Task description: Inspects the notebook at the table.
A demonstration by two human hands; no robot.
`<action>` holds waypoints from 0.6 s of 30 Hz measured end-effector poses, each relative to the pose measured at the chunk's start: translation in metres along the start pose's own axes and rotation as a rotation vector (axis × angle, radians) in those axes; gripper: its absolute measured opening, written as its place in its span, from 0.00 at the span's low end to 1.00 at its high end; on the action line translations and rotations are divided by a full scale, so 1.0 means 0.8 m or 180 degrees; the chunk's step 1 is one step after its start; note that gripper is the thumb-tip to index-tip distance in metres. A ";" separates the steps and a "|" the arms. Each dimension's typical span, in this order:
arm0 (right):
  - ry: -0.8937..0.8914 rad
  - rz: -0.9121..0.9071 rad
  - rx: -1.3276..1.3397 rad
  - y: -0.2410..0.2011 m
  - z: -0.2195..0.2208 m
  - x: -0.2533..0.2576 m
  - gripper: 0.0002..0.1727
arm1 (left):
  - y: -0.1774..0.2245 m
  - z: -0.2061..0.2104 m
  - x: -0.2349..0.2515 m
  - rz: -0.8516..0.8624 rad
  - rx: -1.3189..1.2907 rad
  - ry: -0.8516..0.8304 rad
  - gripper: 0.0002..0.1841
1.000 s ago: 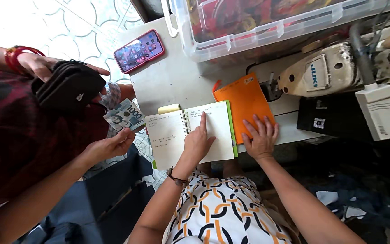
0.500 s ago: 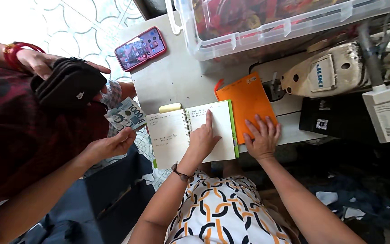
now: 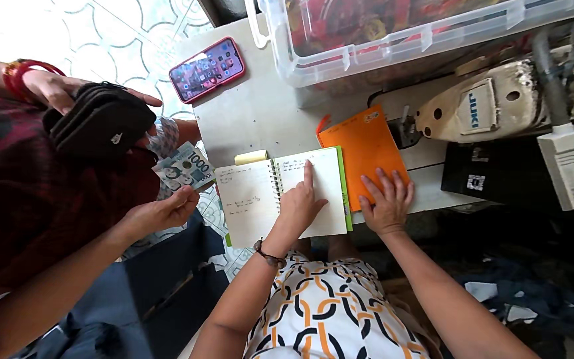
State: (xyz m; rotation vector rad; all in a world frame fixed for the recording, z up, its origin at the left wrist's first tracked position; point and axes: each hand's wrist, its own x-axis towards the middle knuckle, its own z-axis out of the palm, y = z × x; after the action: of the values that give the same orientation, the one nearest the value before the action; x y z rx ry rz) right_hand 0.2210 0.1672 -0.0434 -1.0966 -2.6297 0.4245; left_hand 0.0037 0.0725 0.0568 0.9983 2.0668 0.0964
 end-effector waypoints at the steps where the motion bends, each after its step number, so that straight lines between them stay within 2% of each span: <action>1: 0.0001 0.0000 0.0002 0.000 0.000 0.000 0.28 | -0.001 0.001 0.000 0.0008 -0.0019 0.0009 0.57; 8: -0.0034 0.0025 0.0007 0.001 0.001 -0.001 0.28 | -0.014 0.004 -0.006 0.0286 -0.0321 0.0081 0.56; 18: -0.0056 0.0028 0.0035 0.001 0.000 0.000 0.28 | -0.017 0.004 -0.012 -0.0050 -0.0374 -0.0214 0.55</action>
State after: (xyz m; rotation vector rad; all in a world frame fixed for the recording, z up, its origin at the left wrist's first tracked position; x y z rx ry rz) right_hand 0.2219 0.1676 -0.0438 -1.1065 -2.6354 0.4521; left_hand 0.0008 0.0558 0.0555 0.9016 1.9839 0.1719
